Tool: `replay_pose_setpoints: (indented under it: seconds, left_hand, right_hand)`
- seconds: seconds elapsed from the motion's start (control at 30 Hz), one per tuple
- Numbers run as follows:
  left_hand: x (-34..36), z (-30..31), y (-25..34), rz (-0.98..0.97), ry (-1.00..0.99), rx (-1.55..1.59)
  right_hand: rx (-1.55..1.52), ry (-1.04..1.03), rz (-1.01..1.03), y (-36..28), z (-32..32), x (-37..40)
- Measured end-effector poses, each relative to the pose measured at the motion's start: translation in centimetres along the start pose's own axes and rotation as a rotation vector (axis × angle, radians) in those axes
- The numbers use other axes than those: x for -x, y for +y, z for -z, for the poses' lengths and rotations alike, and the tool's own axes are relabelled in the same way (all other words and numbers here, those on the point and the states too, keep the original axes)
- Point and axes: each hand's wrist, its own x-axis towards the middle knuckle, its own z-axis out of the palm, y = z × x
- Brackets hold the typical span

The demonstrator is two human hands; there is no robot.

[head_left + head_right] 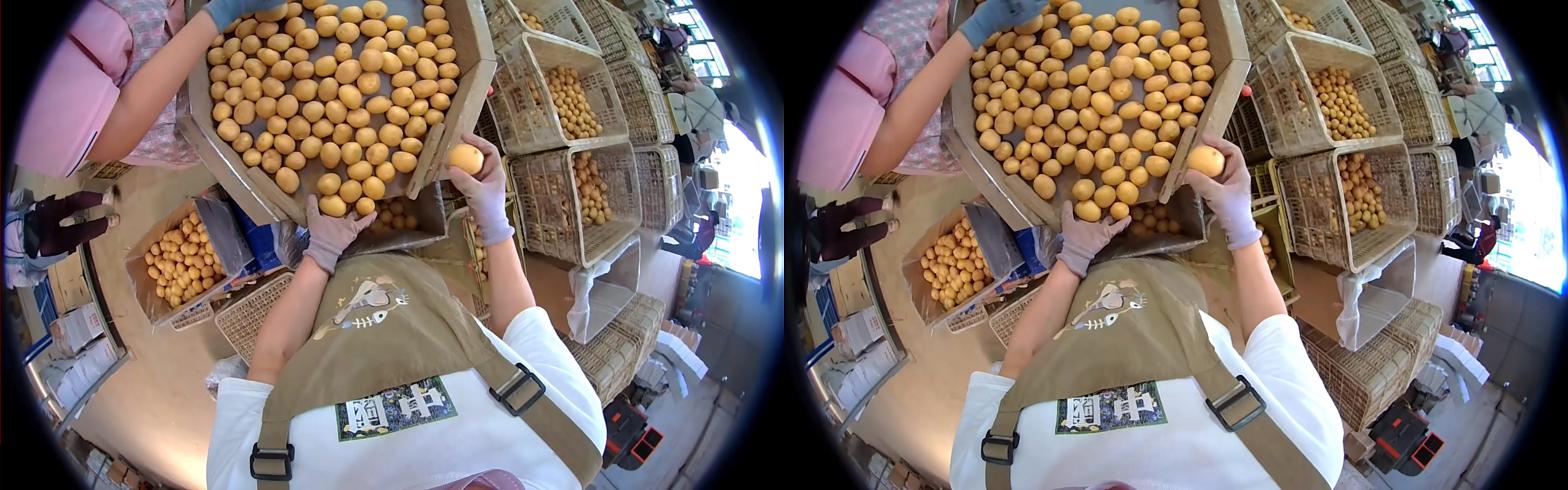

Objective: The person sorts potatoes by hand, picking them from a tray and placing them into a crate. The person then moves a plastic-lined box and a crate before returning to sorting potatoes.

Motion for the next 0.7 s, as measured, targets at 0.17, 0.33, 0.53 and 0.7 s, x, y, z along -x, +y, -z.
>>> replay_pose_setpoints:
  seconds: [0.17, 0.33, 0.53, 0.7]
  left_hand:
    - [0.2, -0.4, -0.2, -0.02, 0.02, -0.01]
    - [0.2, -0.4, -0.1, -0.006, -0.006, 0.004]
    - [0.3, -0.5, 0.2, 0.011, 0.016, 0.026]
    - [-0.4, 0.4, -0.3, -0.014, -0.032, -0.09]
  right_hand:
    - [0.263, 0.161, 0.041, -0.4, 2.4, 1.8]
    - [0.592, 0.26, 0.108, 0.0, 6.3, 4.5]
    - [1.642, 0.218, -0.073, 2.7, 14.4, 8.4]
    - [1.103, -0.167, 0.538, 0.4, -1.8, 2.7]
